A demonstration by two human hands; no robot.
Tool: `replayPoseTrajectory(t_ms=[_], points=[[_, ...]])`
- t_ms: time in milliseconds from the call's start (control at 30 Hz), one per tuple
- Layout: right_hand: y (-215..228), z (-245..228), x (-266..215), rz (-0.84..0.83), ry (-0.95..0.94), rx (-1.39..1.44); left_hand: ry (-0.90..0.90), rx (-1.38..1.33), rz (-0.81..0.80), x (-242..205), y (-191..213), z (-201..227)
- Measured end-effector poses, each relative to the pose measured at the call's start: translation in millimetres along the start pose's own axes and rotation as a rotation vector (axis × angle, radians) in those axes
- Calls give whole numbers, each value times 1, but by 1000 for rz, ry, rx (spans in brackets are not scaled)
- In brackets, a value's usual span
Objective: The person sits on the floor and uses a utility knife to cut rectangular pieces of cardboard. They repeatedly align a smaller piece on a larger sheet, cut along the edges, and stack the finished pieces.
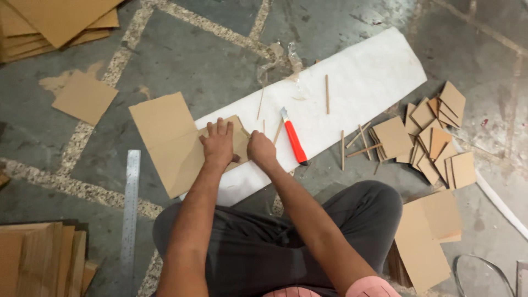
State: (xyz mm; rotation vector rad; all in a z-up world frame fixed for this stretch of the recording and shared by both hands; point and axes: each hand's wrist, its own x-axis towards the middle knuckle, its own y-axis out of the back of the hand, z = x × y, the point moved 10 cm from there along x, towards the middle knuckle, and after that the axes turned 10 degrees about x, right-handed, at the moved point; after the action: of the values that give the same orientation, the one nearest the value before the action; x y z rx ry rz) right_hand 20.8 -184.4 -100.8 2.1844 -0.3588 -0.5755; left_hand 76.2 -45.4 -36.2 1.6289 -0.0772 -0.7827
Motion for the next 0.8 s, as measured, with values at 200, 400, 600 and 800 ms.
replayPoseTrajectory(t_ms=[200,400,600,800], points=[[11,-14,-4,3,124,-32,5,3,-14,-2,7,0],[17,-26,-8,-20,146,-65,4,40,-48,-5,8,1],[21,-27,-7,23,101,85,-2,39,-50,-2,5,1],[31,-2,-3,95,36,413,-6,31,-50,-1,7,3]])
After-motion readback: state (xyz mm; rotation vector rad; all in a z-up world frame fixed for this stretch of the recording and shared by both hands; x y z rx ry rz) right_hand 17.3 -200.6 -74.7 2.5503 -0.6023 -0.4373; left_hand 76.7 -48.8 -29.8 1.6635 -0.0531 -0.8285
